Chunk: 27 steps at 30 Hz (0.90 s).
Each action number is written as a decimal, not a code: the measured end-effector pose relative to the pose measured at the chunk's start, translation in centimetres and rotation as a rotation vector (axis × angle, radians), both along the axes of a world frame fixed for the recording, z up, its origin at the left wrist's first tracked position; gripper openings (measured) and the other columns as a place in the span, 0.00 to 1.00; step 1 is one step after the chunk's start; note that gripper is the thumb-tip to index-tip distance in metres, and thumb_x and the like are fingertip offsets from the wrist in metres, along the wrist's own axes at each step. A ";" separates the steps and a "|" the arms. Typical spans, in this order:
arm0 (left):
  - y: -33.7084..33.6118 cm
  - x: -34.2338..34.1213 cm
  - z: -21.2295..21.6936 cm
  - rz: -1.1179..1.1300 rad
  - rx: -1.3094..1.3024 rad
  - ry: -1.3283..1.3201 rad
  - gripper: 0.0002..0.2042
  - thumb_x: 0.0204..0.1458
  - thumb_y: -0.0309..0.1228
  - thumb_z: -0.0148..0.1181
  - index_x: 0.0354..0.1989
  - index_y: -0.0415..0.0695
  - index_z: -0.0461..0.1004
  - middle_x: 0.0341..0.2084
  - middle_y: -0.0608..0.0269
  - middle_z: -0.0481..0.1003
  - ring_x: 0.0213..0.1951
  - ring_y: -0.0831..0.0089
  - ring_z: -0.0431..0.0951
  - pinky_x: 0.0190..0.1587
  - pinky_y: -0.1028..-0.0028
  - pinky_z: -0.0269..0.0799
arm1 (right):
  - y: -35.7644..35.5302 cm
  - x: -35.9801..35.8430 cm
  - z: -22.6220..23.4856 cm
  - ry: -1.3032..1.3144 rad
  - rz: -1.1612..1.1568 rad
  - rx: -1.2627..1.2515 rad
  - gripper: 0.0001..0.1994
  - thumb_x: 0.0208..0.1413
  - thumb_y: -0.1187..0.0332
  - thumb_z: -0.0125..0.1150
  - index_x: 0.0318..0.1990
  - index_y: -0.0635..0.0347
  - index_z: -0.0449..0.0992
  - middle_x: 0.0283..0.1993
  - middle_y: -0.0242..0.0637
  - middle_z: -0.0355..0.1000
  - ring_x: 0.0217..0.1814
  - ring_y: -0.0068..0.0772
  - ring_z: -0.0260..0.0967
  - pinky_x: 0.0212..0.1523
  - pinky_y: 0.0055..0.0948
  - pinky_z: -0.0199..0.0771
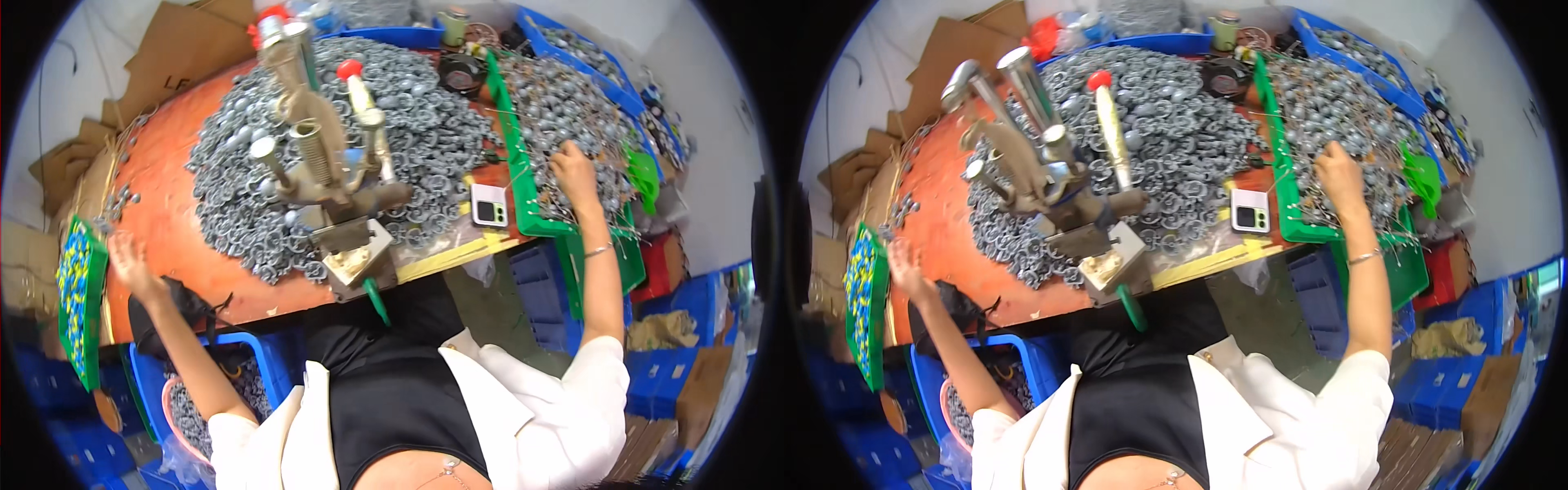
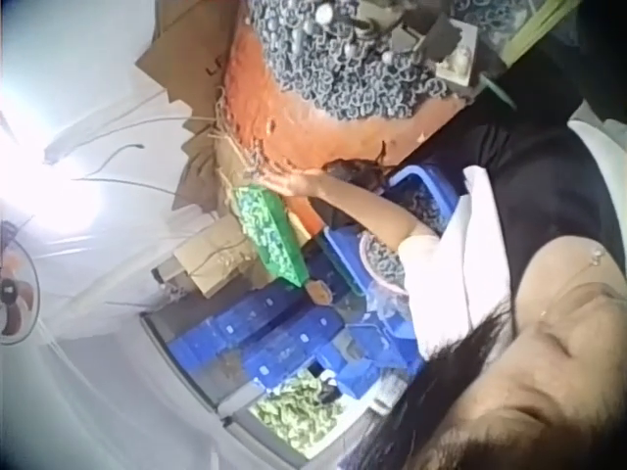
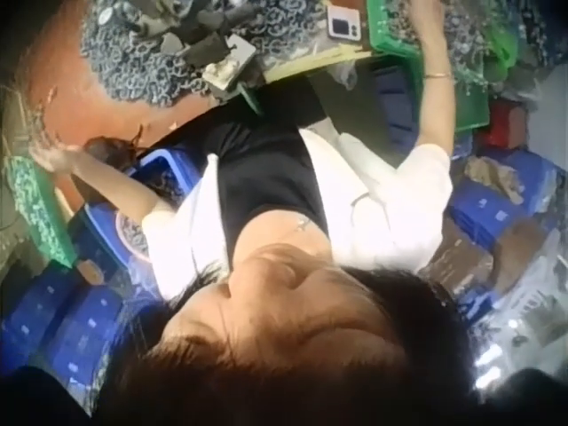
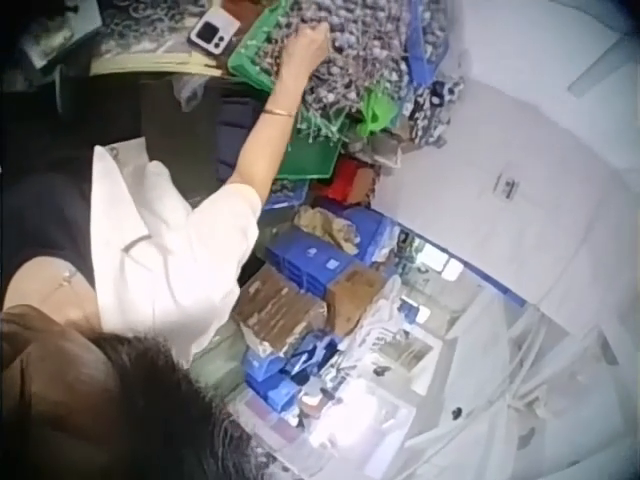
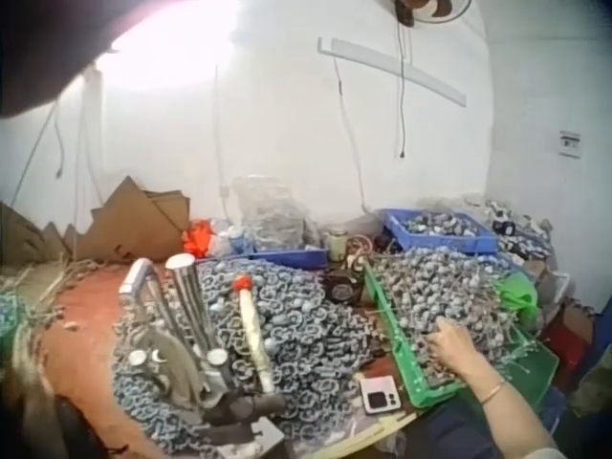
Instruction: The worker is using a manual press to assemble small metal components at a factory workbench.
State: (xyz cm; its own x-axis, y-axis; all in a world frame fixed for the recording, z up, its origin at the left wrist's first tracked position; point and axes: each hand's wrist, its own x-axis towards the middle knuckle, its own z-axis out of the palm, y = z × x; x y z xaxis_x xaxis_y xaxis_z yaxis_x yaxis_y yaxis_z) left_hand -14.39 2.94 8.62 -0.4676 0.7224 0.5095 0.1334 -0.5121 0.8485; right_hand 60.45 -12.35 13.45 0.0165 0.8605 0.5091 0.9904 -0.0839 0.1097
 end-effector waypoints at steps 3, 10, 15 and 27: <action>-4.1 10.0 1.1 -0.014 -0.219 0.485 0.13 0.57 0.24 0.51 0.50 0.36 0.72 0.46 0.60 0.74 0.46 0.73 0.74 0.49 0.75 0.68 | 0.5 2.0 2.2 0.544 -0.189 0.120 0.09 0.59 0.67 0.52 0.34 0.62 0.75 0.34 0.41 0.75 0.29 0.31 0.75 0.26 0.29 0.71; -8.7 19.2 -1.8 -0.147 -0.086 1.120 0.17 0.44 0.25 0.65 0.46 0.40 0.73 0.43 0.55 0.73 0.45 0.59 0.73 0.45 0.69 0.69 | 3.6 8.1 13.7 1.309 0.434 0.688 0.09 0.62 0.67 0.50 0.39 0.63 0.74 0.42 0.42 0.75 0.46 0.35 0.73 0.50 0.32 0.72; -8.5 19.3 -3.1 -0.155 -0.125 1.006 0.18 0.44 0.24 0.65 0.46 0.39 0.73 0.43 0.54 0.72 0.45 0.57 0.73 0.48 0.66 0.68 | 2.2 1.9 17.1 1.270 0.597 0.713 0.11 0.63 0.65 0.48 0.40 0.64 0.74 0.41 0.43 0.75 0.44 0.35 0.72 0.48 0.31 0.71; -12.4 28.6 -3.6 -0.503 -0.207 0.680 0.12 0.37 0.25 0.68 0.34 0.42 0.79 0.34 0.61 0.76 0.40 0.59 0.65 0.44 0.64 0.62 | -5.7 -20.8 3.2 1.570 0.864 -0.243 0.10 0.52 0.71 0.60 0.21 0.66 0.74 0.20 0.42 0.72 0.19 0.30 0.68 0.21 0.24 0.68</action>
